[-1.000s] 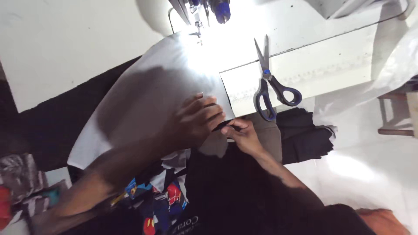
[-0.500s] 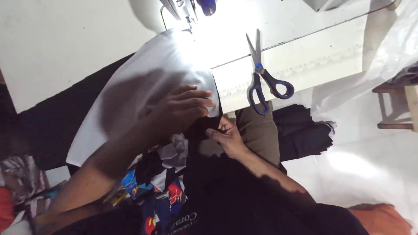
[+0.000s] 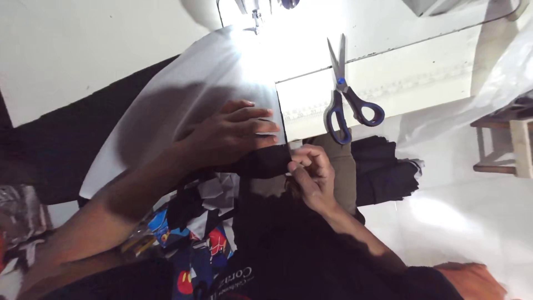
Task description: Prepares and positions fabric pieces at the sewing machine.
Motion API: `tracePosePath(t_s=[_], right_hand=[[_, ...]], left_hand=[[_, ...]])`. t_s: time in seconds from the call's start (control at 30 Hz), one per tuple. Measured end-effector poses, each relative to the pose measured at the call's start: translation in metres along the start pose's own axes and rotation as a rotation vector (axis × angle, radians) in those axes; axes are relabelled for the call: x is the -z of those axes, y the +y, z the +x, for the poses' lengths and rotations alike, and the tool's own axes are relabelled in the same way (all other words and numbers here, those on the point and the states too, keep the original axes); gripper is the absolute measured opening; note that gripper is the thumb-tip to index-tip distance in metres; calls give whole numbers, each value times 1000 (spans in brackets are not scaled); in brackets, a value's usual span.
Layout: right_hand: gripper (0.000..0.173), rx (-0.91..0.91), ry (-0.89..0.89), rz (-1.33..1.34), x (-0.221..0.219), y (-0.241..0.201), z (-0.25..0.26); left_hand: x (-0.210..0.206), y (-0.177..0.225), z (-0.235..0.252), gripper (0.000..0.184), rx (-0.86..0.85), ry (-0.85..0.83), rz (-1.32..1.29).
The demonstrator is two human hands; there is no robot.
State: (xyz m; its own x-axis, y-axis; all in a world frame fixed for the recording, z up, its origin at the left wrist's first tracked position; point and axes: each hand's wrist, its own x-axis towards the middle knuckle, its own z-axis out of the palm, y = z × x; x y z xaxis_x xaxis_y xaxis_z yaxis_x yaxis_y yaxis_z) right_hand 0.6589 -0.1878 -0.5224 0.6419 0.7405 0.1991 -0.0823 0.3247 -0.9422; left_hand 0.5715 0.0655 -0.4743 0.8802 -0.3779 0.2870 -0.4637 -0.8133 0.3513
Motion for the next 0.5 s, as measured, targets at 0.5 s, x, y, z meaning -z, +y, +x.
tracePosePath(t_s=[0.5], right_hand=[[24, 421, -15, -1250, -9, -16, 36]], left_hand=[[28, -21, 20, 39, 295, -16, -95]])
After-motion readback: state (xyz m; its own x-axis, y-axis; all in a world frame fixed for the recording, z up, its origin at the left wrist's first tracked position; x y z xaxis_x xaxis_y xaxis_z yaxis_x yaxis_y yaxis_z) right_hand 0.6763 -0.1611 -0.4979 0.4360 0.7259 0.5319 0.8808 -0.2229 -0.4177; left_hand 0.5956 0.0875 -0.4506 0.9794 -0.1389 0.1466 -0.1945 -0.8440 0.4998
